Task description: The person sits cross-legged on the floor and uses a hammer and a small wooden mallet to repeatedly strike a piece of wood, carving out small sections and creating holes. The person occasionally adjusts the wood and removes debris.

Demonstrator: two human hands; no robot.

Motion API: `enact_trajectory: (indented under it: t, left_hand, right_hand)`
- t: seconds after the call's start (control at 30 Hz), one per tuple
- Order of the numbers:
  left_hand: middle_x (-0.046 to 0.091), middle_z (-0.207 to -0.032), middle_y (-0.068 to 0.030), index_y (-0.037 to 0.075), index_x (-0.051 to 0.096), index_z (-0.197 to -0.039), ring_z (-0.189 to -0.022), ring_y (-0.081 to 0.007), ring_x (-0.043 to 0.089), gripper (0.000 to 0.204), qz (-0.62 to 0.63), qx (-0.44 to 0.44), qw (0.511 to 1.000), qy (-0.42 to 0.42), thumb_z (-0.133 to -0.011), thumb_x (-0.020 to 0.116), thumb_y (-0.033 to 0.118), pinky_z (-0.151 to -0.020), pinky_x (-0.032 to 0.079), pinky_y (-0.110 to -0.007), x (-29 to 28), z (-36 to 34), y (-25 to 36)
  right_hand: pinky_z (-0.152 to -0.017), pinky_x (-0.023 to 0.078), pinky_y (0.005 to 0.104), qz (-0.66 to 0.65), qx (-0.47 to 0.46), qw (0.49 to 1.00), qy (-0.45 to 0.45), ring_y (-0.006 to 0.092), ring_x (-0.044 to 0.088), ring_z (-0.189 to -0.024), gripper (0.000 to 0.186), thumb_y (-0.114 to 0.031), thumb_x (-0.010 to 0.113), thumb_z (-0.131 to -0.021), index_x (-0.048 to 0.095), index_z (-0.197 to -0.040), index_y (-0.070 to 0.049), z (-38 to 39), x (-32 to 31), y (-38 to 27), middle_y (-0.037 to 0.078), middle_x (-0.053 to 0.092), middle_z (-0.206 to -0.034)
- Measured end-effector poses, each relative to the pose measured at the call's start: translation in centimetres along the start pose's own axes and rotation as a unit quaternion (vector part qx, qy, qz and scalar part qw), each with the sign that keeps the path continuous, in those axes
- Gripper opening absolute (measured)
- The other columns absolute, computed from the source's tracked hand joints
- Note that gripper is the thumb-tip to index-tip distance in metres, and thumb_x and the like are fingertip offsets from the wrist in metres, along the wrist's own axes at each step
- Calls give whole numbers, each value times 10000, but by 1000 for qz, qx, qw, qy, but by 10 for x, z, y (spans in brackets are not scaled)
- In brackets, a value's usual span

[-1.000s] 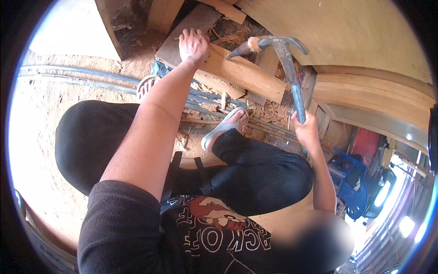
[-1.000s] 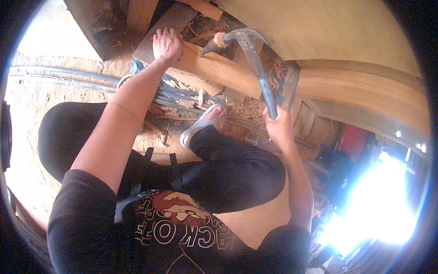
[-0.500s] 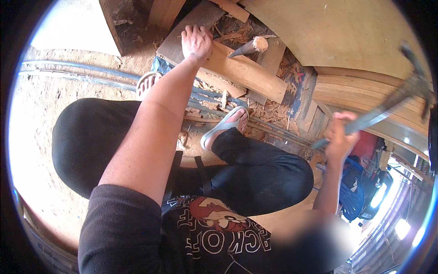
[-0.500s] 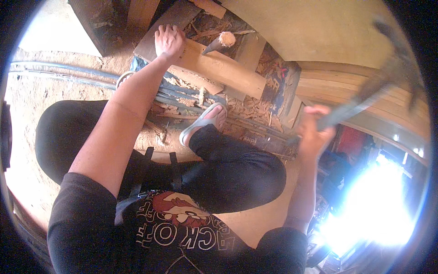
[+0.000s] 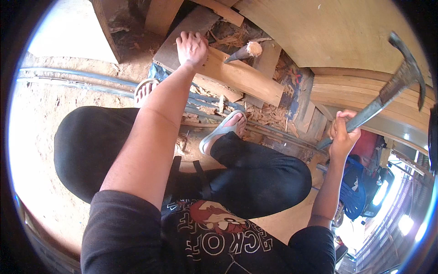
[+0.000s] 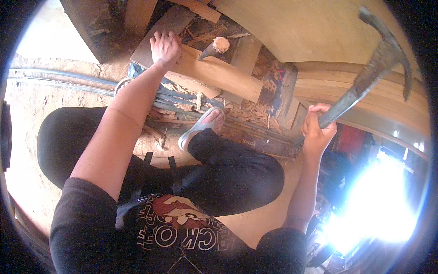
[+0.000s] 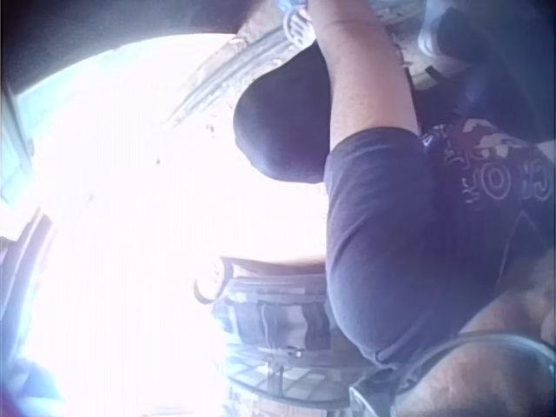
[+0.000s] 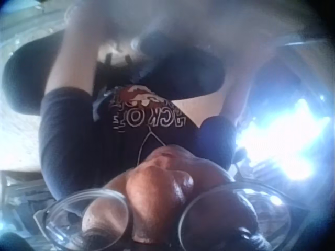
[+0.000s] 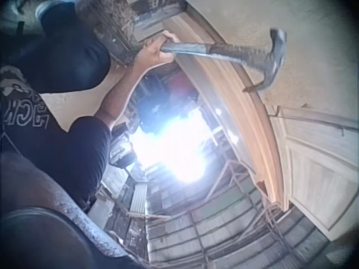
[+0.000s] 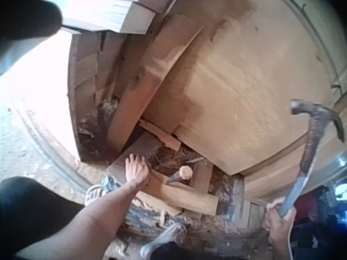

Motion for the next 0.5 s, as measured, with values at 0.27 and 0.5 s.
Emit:
enact_trajectory:
  t: [0.27,0.5]
  left_hand:
    - [717,-1102,-141,55,721,-992,-1134,-345,581,304,12,-3,1000,6,-978,567,317,-945,445,-498,7,3,-2]
    - [719,-1096,-131,73,719,-1000,-1123,-342,590,282,-13,32,998,55,-962,578,314,-921,455,-511,13,1,-6]
  right_hand:
    - [-543,374,268,257,92,946,-177,39,486,-614,77,-84,669,-1016,691,-942,-80,9,50,99,-46,582,-773]
    - [-594,414,276,149,212,962,-82,55,525,-646,49,-91,697,-1004,735,-1026,-70,-15,36,160,-52,600,-754]
Point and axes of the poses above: each hand's wrist, its own z-axis away from the middle knuckle, its own x-axis out of the palm, y = z × x, the point moved 6 cm from there along -z, towards the middle knuckle
